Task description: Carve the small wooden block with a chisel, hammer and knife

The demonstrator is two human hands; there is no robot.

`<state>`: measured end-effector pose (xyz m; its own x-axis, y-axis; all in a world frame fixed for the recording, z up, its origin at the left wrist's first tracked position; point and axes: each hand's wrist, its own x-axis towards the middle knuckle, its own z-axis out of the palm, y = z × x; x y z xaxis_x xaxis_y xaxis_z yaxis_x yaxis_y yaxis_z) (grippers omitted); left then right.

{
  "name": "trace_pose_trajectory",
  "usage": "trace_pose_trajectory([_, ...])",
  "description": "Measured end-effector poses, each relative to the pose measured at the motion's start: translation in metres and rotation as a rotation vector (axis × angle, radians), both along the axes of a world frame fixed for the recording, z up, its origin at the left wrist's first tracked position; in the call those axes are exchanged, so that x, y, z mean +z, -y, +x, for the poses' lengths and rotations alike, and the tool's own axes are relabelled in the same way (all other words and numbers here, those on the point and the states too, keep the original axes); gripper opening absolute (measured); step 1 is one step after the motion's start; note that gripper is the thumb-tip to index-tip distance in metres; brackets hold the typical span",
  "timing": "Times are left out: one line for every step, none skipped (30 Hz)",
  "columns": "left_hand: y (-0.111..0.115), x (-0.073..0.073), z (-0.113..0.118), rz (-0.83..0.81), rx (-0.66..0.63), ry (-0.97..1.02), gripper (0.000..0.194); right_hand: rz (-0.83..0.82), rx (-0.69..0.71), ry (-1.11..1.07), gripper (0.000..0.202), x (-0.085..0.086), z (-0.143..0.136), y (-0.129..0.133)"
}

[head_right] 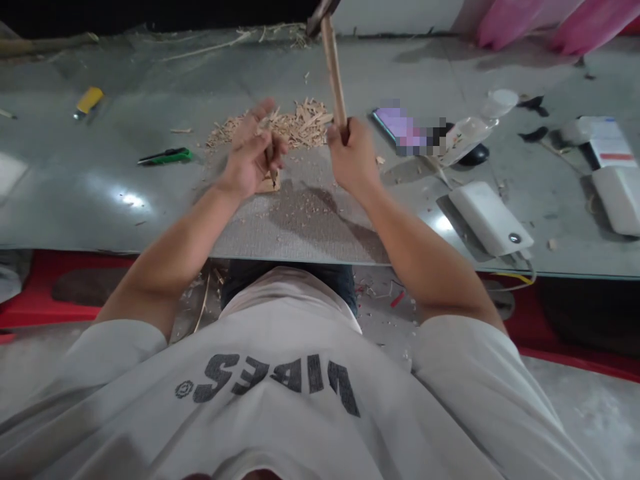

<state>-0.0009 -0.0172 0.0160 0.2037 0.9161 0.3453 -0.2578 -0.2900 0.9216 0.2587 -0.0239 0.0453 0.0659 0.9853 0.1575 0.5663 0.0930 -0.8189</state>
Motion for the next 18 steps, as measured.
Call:
trace_pose_trajectory([0.004,0.003,0.001,-0.005,-0.018,-0.007,0.072,0.002,-0.014,0.042,0.040,-0.005,0.001,-0.001])
trace_pose_trajectory([0.009,0.005,0.001,-0.011,-0.047,-0.015,0.072,0.005,-0.022,0.070,0.041,-0.009,0.001,0.000])
trace_pose_trajectory([0.013,0.008,0.002,-0.017,-0.080,-0.021,0.070,-0.010,-0.008,0.102,0.042,-0.012,-0.001,0.002])
trace_pose_trajectory([0.017,0.010,0.003,-0.023,-0.118,-0.032,0.068,-0.025,0.012,0.134,0.043,-0.013,-0.004,0.006])
trace_pose_trajectory([0.019,0.010,0.004,-0.026,-0.151,-0.048,0.067,-0.042,0.038,0.164,0.043,-0.013,-0.009,0.010])
trace_pose_trajectory([0.021,0.010,0.005,-0.027,-0.177,-0.070,0.067,-0.061,0.069,0.199,0.042,-0.012,-0.015,0.015])
trace_pose_trajectory([0.022,0.009,0.007,-0.026,-0.197,-0.099,0.068,-0.083,0.107,0.243,0.041,-0.011,-0.021,0.020])
trace_pose_trajectory([0.022,0.007,0.007,-0.020,-0.209,-0.128,0.071,-0.108,0.142,0.287,0.039,-0.009,-0.028,0.024])
trace_pose_trajectory([0.022,0.005,0.008,-0.015,-0.215,-0.157,0.075,-0.131,0.170,0.327,0.038,-0.006,-0.035,0.028])
trace_pose_trajectory([0.022,0.003,0.009,-0.013,-0.216,-0.182,0.078,-0.152,0.192,0.363,0.036,-0.004,-0.040,0.030])
trace_pose_trajectory([0.022,0.002,0.010,-0.010,-0.209,-0.197,0.081,-0.172,0.204,0.393,0.036,-0.003,-0.044,0.032])
trace_pose_trajectory([0.022,0.001,0.011,-0.006,-0.199,-0.209,0.082,-0.189,0.209,0.415,0.036,-0.002,-0.047,0.032])
trace_pose_trajectory([0.024,0.001,0.011,0.002,-0.185,-0.216,0.082,-0.204,0.208,0.430,0.036,-0.002,-0.048,0.032])
trace_pose_trajectory([0.026,0.001,0.012,0.010,-0.171,-0.225,0.081,-0.219,0.205,0.438,0.037,-0.002,-0.049,0.030])
trace_pose_trajectory([0.028,0.001,0.013,0.019,-0.157,-0.237,0.081,-0.227,0.198,0.439,0.038,-0.003,-0.048,0.029])
trace_pose_trajectory([0.031,0.002,0.013,0.027,-0.142,-0.250,0.081,-0.233,0.197,0.428,0.039,-0.004,-0.047,0.027])
trace_pose_trajectory([0.034,0.002,0.013,0.029,-0.124,-0.260,0.081,-0.238,0.211,0.398,0.040,-0.005,-0.047,0.025])
trace_pose_trajectory([0.036,0.001,0.013,0.024,-0.102,-0.263,0.081,-0.241,0.242,0.355,0.040,-0.005,-0.046,0.023])
